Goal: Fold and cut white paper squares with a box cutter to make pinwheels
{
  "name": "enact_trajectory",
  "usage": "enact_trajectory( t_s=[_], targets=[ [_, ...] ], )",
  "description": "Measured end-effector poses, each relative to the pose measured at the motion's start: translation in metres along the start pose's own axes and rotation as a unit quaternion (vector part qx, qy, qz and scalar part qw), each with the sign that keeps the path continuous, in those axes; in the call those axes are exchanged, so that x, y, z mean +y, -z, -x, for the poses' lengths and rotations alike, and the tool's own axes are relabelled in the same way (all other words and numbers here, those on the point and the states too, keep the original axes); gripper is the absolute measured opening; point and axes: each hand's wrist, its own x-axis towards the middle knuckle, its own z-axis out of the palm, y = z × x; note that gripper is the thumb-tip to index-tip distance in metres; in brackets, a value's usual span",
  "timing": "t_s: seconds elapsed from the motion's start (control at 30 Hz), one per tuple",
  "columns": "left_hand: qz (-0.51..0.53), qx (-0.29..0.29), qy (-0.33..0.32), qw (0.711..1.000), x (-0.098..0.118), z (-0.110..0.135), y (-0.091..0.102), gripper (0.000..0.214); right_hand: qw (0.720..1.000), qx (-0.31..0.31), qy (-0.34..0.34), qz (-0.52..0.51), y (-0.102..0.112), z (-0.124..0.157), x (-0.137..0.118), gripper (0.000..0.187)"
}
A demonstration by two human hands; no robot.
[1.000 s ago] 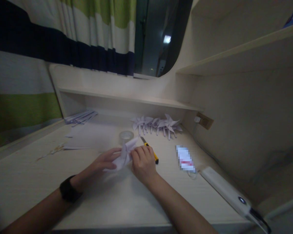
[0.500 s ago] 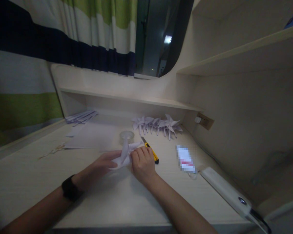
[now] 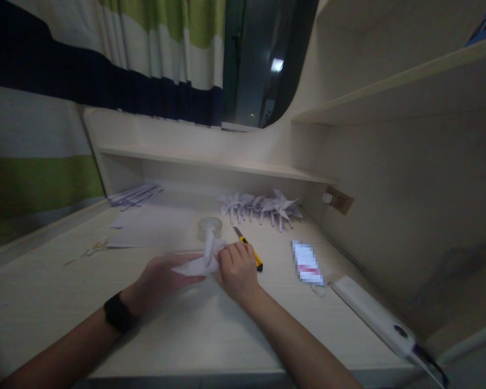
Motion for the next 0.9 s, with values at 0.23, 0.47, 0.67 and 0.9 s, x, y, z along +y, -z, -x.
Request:
enact_trajectory(
  t_s=[0.23,0.47,0.67,0.9],
  targets=[
    [-0.166,0.128,-0.059,0.976,-0.001,-0.008,0.001,0.023,0.975,0.008,-0.140,-0.174,-0.003,-0.002,-0.006,0.011],
    [-0.279,0.049,-0.063,0.957,-0.011,-0.015,0.003,0.020,0.927,-0.023,-0.184,-0.327,-0.007,-0.003,-0.010,0.011],
    [-0.268,0.070,-0.063,0.959,-0.002,-0.008,-0.008,0.031,0.940,-0.020,-0.137,-0.312,-0.008,-0.002,-0.009,0.012],
    [-0.274,0.003,-0.079,0.958,-0.004,-0.009,-0.007,0.031,0.956,-0.014,-0.080,-0.282,-0.008,-0.001,-0.011,0.014]
  ],
)
